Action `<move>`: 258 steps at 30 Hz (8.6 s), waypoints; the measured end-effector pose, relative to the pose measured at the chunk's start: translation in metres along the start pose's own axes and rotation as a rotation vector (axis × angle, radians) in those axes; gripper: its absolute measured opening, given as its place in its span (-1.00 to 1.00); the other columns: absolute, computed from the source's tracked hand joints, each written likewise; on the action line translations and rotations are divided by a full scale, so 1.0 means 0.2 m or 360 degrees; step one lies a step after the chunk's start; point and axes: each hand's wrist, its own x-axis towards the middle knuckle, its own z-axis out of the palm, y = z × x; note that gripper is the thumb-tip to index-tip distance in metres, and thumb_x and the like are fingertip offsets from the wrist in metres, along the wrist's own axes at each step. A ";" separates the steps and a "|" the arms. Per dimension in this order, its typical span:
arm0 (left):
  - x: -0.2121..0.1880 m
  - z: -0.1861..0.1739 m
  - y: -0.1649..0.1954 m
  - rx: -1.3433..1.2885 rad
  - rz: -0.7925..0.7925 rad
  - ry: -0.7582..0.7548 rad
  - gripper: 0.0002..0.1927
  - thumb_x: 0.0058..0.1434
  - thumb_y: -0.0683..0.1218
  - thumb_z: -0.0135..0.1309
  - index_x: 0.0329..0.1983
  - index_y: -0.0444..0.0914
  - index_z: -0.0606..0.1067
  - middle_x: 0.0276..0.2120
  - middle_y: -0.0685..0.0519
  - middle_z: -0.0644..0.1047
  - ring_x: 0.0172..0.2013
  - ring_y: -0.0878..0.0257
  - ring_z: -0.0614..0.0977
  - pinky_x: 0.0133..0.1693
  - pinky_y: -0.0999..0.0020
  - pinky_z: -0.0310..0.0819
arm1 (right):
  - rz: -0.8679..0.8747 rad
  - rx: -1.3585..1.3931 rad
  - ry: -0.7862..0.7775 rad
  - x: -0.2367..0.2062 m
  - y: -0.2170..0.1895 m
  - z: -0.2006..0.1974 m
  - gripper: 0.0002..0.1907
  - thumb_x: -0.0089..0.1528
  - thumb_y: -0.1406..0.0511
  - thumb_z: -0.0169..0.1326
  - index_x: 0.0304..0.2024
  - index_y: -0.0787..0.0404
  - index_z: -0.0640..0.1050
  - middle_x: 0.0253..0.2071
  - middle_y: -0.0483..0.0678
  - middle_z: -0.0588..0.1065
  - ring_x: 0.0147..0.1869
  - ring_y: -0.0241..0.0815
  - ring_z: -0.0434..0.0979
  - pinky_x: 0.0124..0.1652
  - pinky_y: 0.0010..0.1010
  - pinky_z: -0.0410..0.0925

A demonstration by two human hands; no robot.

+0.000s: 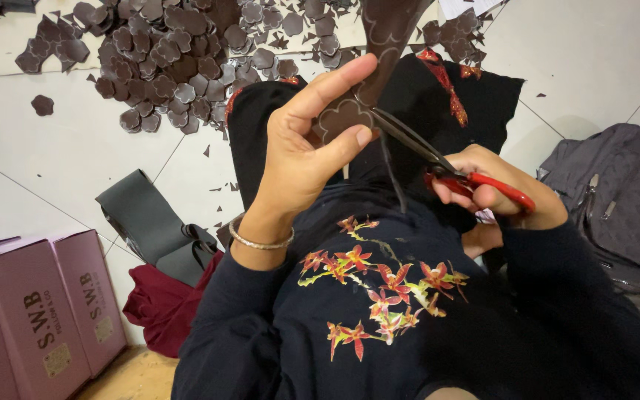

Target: The person sits on the floor and uses red-handled scissors to cut flower-shaped pieces from a brown patterned sheet. They repeatedly cut out shapes and place them on the floor, accumulating a pile of cutouts.

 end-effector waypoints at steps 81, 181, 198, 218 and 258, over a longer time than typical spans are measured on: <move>0.11 -0.10 -0.46 -0.0611 -0.0115 0.0660 -0.49 0.26 -0.36 0.20 0.27 -0.29 0.41 -0.13 0.09 0.51 -0.15 0.33 0.63 -0.08 0.46 0.59 | -0.0425 0.0489 0.0393 0.18 0.10 0.12 -0.43 0.29 -0.06 0.21 -0.01 0.29 0.46 -0.13 -0.05 0.47 -0.10 -0.29 0.46 -0.08 -0.44 0.38; 0.02 0.05 -0.29 -0.0476 -0.0066 0.0703 -0.74 0.31 -0.28 0.21 0.04 -0.37 0.47 -0.12 0.01 0.60 -0.16 0.34 0.62 -0.04 0.43 0.57 | -0.0426 0.0458 0.0506 0.36 0.02 0.31 -0.06 -0.03 -0.50 0.01 -0.28 0.22 0.42 -0.46 -0.24 0.32 -0.48 -0.46 0.33 -0.46 -0.65 0.23; 0.02 0.07 -0.31 -0.0488 -0.0049 0.0695 -0.73 0.31 -0.29 0.20 0.05 -0.37 0.48 -0.11 0.01 0.61 -0.14 0.33 0.63 -0.05 0.42 0.57 | -0.0428 0.0469 0.0538 0.35 0.04 0.32 -0.10 0.00 -0.49 0.01 -0.33 0.21 0.41 -0.49 -0.26 0.32 -0.54 -0.49 0.31 -0.52 -0.67 0.19; 0.04 0.01 -0.31 -0.0581 -0.0070 0.0722 -0.81 0.33 -0.25 0.16 -0.02 -0.34 0.49 -0.16 0.05 0.59 -0.20 0.32 0.63 -0.07 0.37 0.61 | -0.0456 0.0287 0.0563 0.32 0.03 0.23 0.02 0.03 -0.52 -0.04 -0.09 0.27 0.46 -0.38 -0.23 0.33 -0.36 -0.46 0.33 -0.33 -0.62 0.26; 0.03 0.00 -0.28 -0.0109 -0.0079 0.0604 -0.80 0.34 -0.21 0.25 -0.05 -0.42 0.59 -0.30 0.09 0.61 -0.31 0.42 0.58 -0.21 0.52 0.48 | -0.0236 0.0204 0.0621 0.32 0.04 0.22 0.01 -0.12 -0.55 -0.11 -0.35 0.24 0.44 -0.57 -0.23 0.32 -0.57 -0.45 0.32 -0.55 -0.61 0.22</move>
